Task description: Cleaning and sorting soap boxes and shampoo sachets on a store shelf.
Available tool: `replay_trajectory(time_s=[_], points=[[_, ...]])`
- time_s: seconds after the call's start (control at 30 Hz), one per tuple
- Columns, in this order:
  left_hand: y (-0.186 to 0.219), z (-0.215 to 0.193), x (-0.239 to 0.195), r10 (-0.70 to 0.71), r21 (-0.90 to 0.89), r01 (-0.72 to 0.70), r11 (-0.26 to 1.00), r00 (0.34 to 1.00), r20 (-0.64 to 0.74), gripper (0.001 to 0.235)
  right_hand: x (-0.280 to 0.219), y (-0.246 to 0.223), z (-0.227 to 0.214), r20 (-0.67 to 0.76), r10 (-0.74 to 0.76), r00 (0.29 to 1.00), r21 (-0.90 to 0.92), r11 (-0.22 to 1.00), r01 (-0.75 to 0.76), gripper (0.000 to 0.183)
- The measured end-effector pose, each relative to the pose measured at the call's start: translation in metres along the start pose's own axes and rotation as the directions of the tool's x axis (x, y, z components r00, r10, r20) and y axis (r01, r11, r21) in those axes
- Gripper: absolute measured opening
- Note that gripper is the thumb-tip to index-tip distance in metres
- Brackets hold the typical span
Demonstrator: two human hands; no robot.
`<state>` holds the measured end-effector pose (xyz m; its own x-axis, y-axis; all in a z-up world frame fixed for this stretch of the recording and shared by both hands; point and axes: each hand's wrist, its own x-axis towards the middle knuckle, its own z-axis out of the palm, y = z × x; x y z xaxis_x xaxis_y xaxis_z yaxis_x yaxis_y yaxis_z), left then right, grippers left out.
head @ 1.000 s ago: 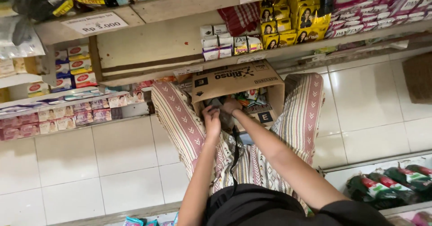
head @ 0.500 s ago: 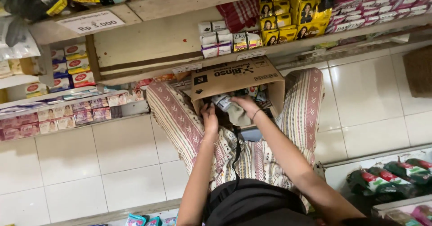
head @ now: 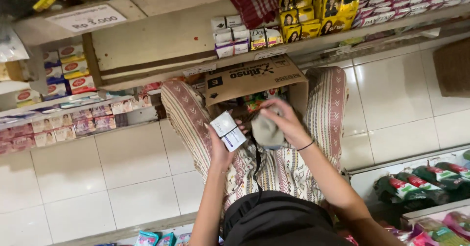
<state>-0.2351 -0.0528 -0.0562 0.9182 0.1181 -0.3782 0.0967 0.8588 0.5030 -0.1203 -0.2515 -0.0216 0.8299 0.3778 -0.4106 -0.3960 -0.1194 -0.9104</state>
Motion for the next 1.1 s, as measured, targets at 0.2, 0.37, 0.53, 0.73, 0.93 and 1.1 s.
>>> replay_trajectory(time_s=[0.2,0.37,0.53,0.73,0.93,1.1], points=[[0.028,0.004,-0.031,-0.100,0.143,0.125,0.982,0.981,-0.168,0.086,-0.025,-0.057,0.094,0.220,-0.468,0.856,-0.160,0.848,0.505,0.073],[-0.013,-0.067,-0.024,0.036,0.233,0.008,0.973,0.982,-0.183,0.070,-0.025,-0.001,0.153,0.358,-0.463,0.811,-0.491,0.645,0.585,0.055],[-0.016,-0.063,-0.016,0.122,0.149,-0.084,0.985,0.954,-0.273,0.077,-0.026,-0.035,0.168,0.227,-0.699,0.678,-0.683,0.383,0.623,0.048],[-0.017,-0.049,-0.007,0.155,0.144,-0.117,0.983,0.945,-0.287,0.084,-0.013,-0.014,0.155,0.222,-0.614,0.757,-0.619,0.511,0.596,0.037],[-0.020,-0.048,-0.003,0.090,0.255,-0.010,0.967,0.948,-0.305,0.091,-0.010,-0.018,0.143,0.107,-0.698,0.708,-0.555,0.549,0.625,0.026],[0.000,-0.023,-0.012,0.023,0.300,0.058,0.952,0.966,-0.258,0.076,-0.004,-0.011,0.131,0.114,-0.684,0.721,-0.438,0.617,0.654,0.024]])
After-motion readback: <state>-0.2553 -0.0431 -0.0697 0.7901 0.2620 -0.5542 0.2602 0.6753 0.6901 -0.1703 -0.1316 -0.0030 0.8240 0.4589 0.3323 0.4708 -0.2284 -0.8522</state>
